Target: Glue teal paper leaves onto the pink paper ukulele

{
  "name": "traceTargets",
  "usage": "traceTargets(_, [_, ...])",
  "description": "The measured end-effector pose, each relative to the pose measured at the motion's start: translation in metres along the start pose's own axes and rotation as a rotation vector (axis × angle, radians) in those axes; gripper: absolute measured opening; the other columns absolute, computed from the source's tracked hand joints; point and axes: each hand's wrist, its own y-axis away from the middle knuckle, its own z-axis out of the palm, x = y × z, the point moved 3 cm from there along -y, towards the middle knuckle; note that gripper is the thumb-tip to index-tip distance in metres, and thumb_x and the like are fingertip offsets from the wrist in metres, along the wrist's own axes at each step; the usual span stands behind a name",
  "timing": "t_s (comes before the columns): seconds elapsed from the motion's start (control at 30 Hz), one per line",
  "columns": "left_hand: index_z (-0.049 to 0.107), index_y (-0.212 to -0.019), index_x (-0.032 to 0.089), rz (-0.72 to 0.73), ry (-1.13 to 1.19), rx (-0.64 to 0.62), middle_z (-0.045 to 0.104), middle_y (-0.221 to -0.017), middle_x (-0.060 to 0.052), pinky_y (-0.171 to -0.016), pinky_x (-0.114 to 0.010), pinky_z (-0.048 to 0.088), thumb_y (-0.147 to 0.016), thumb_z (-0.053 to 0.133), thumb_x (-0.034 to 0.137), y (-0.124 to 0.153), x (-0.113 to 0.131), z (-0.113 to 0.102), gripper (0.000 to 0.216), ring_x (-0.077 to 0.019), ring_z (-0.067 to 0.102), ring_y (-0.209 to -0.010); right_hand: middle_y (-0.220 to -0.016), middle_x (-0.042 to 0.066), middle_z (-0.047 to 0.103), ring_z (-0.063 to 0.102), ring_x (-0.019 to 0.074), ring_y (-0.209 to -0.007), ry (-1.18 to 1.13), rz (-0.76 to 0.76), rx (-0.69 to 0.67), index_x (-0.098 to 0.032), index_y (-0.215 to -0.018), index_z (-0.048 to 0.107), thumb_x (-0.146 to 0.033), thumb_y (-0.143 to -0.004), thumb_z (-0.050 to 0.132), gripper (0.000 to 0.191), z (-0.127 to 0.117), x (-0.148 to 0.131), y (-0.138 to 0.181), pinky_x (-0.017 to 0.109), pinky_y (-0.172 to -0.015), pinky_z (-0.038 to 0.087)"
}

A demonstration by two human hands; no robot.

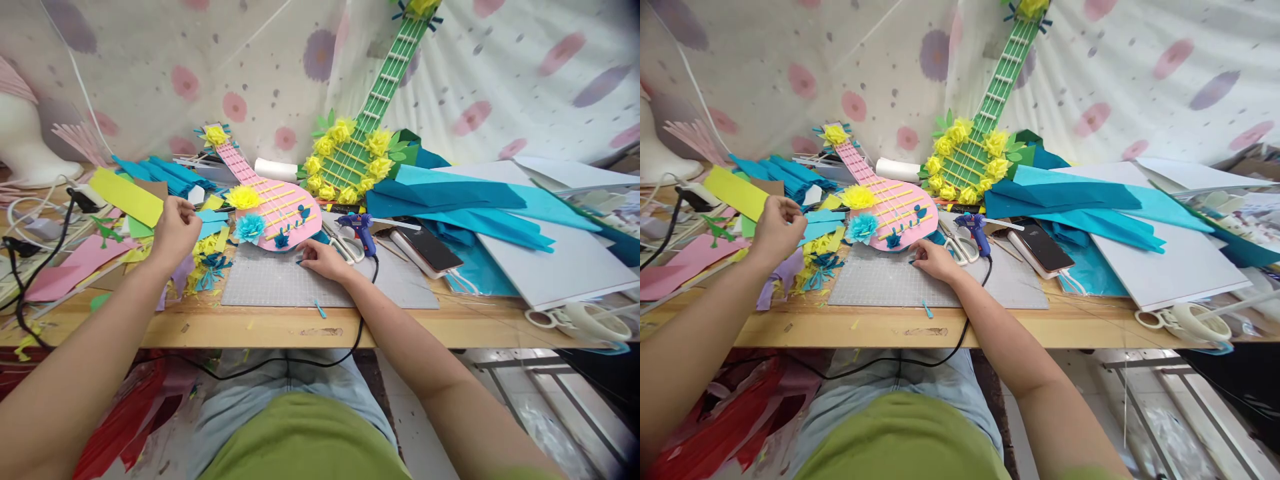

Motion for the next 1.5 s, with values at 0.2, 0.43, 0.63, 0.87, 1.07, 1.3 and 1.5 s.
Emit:
traceTargets(0.2, [0.059,-0.082,0.019,0.069,-0.085,-0.098,0.053,-0.089,-0.001,-0.066,-0.026,0.041,-0.063,0.071,0.014,0.014,0.017,0.000,0.023,-0.0130,0.051,-0.071,-0.074,-0.004,0.061,0.051,0.0088,-0.062,-0.081,0.029,0.048,-0.019,-0.096,0.058,-0.017,-0.069,0.065,0.027,-0.002,0.005,0.002,0.023,-0.064,0.039])
traceTargets(0.43, [0.051,-0.056,0.020,0.249,-0.277,-0.190,0.049,-0.052,0.000,-0.053,-0.028,0.023,-0.084,0.051,0.042,0.063,0.055,0.034,0.035,-0.0158,0.046,-0.053,-0.072,-0.004,0.060,0.053,0.0097,-0.064,-0.207,0.039,0.098,-0.018,-0.094,0.058,-0.019,-0.068,0.065,0.027,-0.004,0.006,0.000,0.025,-0.066,0.042])
traceTargets(0.63, [0.054,-0.104,0.022,0.373,-0.086,-0.457,0.066,-0.101,-0.005,-0.065,-0.029,0.042,-0.080,0.059,0.029,0.115,0.080,0.102,0.026,-0.0162,0.061,-0.073,-0.068,-0.004,0.057,0.053,0.0106,-0.060,-0.479,0.047,0.084,-0.019,-0.089,0.055,-0.026,-0.064,0.067,0.028,-0.008,0.004,0.003,0.026,-0.060,0.044])
traceTargets(0.87, [0.049,-0.098,0.021,0.094,0.182,-0.526,0.068,-0.099,-0.006,-0.066,-0.031,0.048,-0.077,0.059,0.018,0.109,0.094,0.128,0.024,-0.0144,0.063,-0.064,-0.066,-0.005,0.056,0.053,0.0107,-0.058,-0.568,0.009,0.117,-0.022,-0.091,0.052,-0.025,-0.061,0.068,0.034,-0.012,0.003,0.003,0.026,-0.059,0.046])
traceTargets(1.07, [0.047,-0.091,0.022,-0.137,0.500,-0.537,0.066,-0.081,-0.001,-0.040,-0.021,0.041,-0.075,0.058,0.018,0.107,0.084,0.139,0.019,-0.0127,0.062,-0.055,-0.069,-0.005,0.056,0.054,0.0103,-0.059,-0.586,0.003,0.197,-0.022,-0.092,0.050,-0.030,-0.059,0.071,0.039,-0.013,0.006,0.000,0.027,-0.059,0.048])
traceTargets(1.3, [0.040,-0.086,0.022,-0.252,0.676,-0.433,0.062,-0.076,0.002,-0.032,-0.018,0.037,-0.069,0.065,0.022,0.113,0.082,0.136,0.030,-0.0102,0.058,-0.047,-0.079,-0.002,0.060,0.058,0.0110,-0.067,-0.629,0.004,0.158,-0.021,-0.092,0.054,-0.035,-0.064,0.071,0.035,-0.013,0.002,0.003,0.027,-0.064,0.051])
traceTargets(1.5, [0.037,-0.082,0.023,-0.236,0.669,-0.378,0.061,-0.072,0.004,-0.035,-0.019,0.041,-0.068,0.066,0.026,0.115,0.082,0.135,0.032,-0.0099,0.057,-0.048,-0.080,-0.001,0.060,0.059,0.0120,-0.074,-0.672,-0.019,0.118,-0.021,-0.093,0.056,-0.038,-0.064,0.072,0.037,-0.012,-0.002,0.004,0.027,-0.067,0.051])
